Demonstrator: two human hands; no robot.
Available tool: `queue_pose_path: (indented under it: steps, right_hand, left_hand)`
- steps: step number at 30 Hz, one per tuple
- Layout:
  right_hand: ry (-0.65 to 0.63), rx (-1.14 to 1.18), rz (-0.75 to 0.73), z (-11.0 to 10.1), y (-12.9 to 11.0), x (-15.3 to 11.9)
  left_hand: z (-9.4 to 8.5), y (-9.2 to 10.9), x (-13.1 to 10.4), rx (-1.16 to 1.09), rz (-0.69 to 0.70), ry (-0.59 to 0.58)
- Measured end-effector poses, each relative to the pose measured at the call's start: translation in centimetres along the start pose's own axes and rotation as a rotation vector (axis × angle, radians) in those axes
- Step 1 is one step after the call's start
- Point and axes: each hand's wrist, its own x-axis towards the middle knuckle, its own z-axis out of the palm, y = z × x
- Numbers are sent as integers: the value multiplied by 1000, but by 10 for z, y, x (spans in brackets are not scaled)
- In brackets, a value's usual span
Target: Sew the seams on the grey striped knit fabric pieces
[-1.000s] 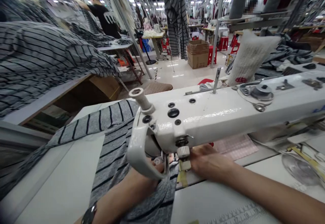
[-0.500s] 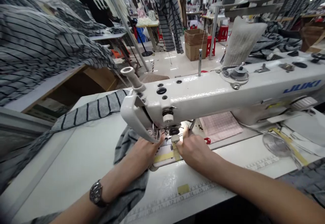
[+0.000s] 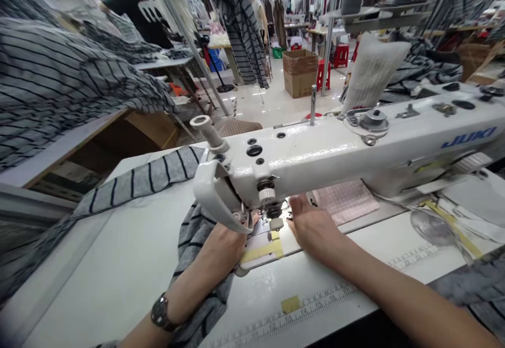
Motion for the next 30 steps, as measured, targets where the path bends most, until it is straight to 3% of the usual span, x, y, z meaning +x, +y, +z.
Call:
queue_pose_path:
  steps: [5, 9, 12, 16, 19, 23, 30]
  right_hand:
    - [86, 66, -27, -1, 9, -7]
    - [142, -8, -306, -1, 4, -31]
    - [77, 22, -384, -2, -18, -43]
    - [-223, 0, -346, -11, -64, -38]
    - [-367, 20, -365, -18, -87, -24]
    - [-440, 105, -353, -24, -97, -7]
    - [-525, 150, -403, -29, -109, 16]
  left_hand:
    - [-7, -3, -4, 45, -74, -77]
    - [-32, 1, -57, 126, -311, -131]
    - [-51, 34, -109, 215, -371, -147]
    - [-63, 92, -147, 211, -313, -24]
    - [-61, 116, -151, 97, -344, 92]
    - [-56, 123, -148, -61, -409, 230]
    - [-50, 122, -150, -104, -468, 239]
